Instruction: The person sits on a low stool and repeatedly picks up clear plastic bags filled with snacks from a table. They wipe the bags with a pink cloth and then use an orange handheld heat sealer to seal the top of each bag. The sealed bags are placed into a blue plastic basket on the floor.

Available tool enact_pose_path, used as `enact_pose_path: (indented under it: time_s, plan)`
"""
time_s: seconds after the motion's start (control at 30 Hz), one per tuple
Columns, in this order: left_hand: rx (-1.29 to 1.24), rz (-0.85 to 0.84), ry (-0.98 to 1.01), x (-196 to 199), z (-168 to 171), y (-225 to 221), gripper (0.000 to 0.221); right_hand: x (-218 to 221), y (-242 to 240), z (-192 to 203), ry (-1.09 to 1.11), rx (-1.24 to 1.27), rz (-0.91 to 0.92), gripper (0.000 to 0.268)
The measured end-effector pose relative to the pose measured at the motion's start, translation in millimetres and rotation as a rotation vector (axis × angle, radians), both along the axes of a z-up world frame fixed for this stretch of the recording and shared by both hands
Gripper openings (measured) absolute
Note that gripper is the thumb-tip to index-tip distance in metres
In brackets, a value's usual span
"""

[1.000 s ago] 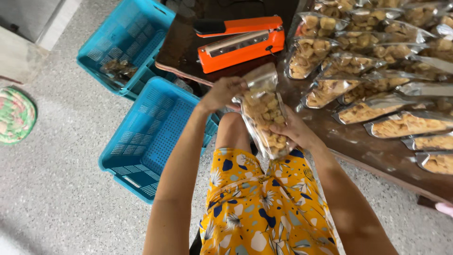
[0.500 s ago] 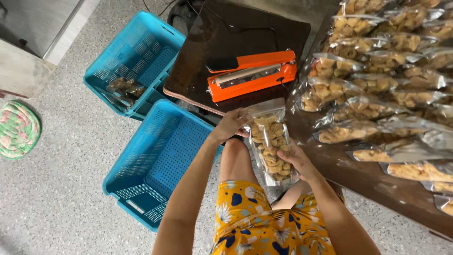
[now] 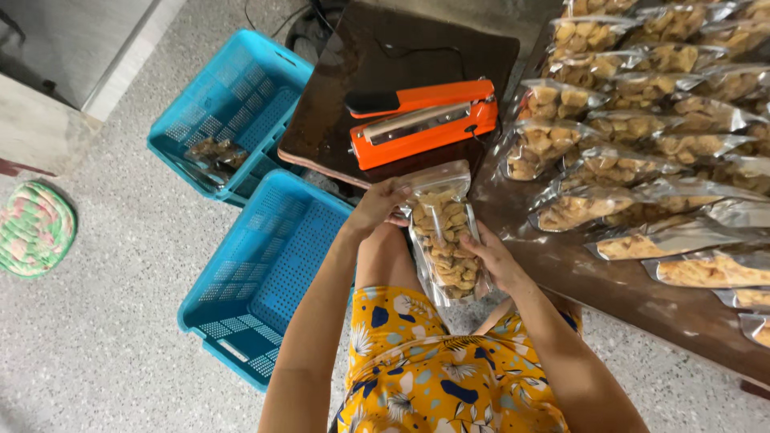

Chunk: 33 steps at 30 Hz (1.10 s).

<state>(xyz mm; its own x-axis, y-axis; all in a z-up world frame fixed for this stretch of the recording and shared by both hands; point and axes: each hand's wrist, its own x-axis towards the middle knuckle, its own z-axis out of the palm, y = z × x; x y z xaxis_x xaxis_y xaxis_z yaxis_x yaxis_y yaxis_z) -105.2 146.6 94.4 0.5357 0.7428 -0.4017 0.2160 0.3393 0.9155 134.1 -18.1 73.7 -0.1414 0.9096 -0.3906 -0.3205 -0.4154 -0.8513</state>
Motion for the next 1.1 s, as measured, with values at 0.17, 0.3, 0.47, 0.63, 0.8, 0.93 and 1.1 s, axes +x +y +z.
enact_pose_path:
  time_s: [0.17,0.3,0.47,0.63,0.8,0.93,1.1]
  plan:
    - [0.054,0.056,0.064,0.8,0.4,-0.7,0.04,-11.8,3.5,14.0,-0.044,-0.035,-0.018,0.1]
    - [0.333,0.255,0.232,-10.9,31.5,37.5,0.033,-12.9,27.3,20.7,-0.035,-0.13,-0.105,0.095]
    - [0.955,0.507,0.208,-17.0,87.9,111.7,0.033,-2.0,71.3,16.9,-0.219,-0.187,-0.11,0.072]
    - [1.353,0.382,0.525,29.6,94.4,190.9,0.03,-6.1,116.1,16.0,0.033,-0.248,-0.148,0.055]
    - [1.347,0.184,0.78,54.1,48.4,237.1,0.029,-10.5,142.4,13.5,0.144,-0.262,-0.125,0.057]
    - [1.176,0.076,0.959,53.0,38.1,245.0,0.031,-7.7,152.2,20.6,0.109,-0.344,-0.137,0.066]
    - [1.122,0.059,0.968,55.6,40.1,243.4,0.031,-2.1,155.0,26.6,0.032,-0.201,-0.029,0.068]
